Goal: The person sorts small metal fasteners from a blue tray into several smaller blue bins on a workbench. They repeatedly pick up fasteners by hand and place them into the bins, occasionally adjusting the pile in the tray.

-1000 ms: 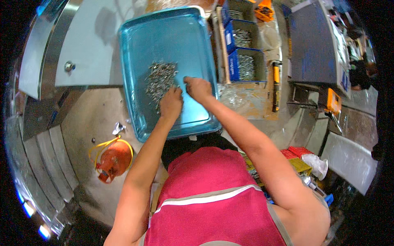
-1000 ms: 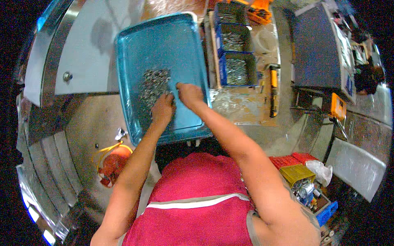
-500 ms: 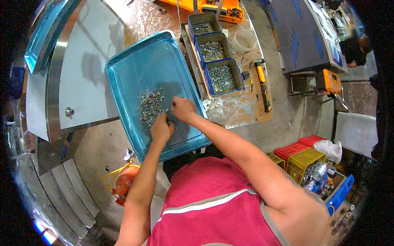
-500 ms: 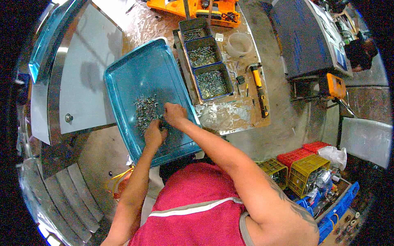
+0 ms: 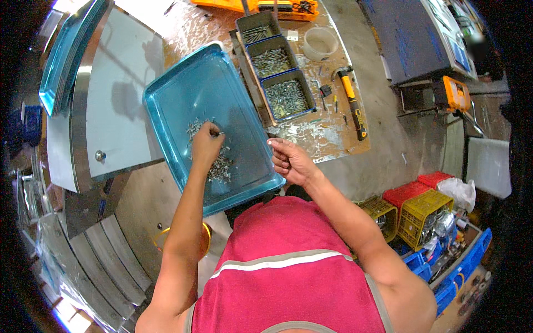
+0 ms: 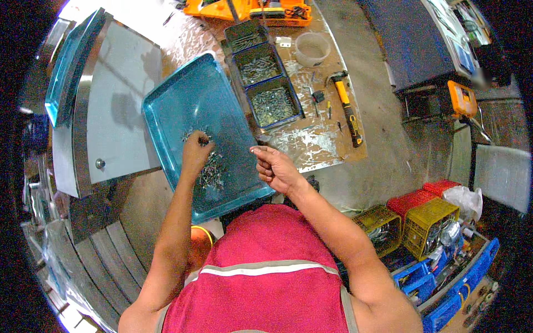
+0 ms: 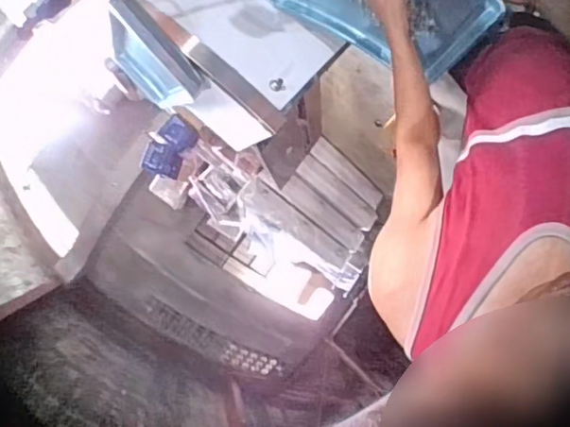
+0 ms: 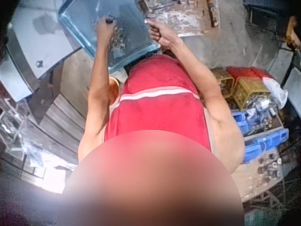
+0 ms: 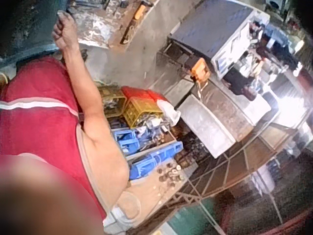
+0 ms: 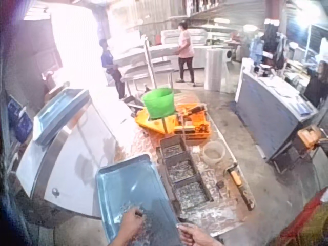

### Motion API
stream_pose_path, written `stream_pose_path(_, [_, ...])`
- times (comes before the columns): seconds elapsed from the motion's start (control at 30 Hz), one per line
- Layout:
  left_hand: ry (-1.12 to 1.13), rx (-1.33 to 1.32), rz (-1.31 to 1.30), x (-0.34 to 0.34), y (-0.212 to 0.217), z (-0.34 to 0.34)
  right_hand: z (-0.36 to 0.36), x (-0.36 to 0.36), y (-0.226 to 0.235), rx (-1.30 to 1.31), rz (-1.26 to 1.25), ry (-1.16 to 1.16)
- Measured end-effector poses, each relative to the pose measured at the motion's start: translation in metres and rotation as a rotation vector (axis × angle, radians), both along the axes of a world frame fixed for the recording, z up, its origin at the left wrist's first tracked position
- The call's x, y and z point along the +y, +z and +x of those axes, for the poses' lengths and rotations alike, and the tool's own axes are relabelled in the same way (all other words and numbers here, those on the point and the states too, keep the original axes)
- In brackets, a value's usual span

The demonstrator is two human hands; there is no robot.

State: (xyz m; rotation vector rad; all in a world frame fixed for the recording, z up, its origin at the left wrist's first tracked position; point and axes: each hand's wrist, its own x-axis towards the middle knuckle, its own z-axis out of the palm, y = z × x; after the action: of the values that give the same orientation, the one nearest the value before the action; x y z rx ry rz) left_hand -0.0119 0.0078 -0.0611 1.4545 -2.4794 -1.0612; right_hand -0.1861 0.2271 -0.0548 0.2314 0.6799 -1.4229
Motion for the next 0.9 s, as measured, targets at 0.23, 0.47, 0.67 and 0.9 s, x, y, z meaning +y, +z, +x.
stream_pose_path(0.23, [0.003, 0.527, -0.039, 0.011, 0.059, -0.098, -0.011, 0.007, 0.014, 0.064, -0.065, -0.061])
stream_pose_path(0.47, [-0.208, 0.545, -0.395, -0.017, 0.061, -0.188, -0.042, 0.007, 0.067, 0.358, 0.095, -0.169])
stream_pose_path(0.67, [-0.151, 0.465, -0.136, 0.021, 0.033, -0.098, -0.106, -0.068, 0.153, 1.016, -0.023, -0.442])
stream_pose_path(0.9, [-0.023, 0.299, 0.004, 0.071, 0.005, 0.018, -0.188, -0.278, 0.215, 1.664, -0.121, -0.603])
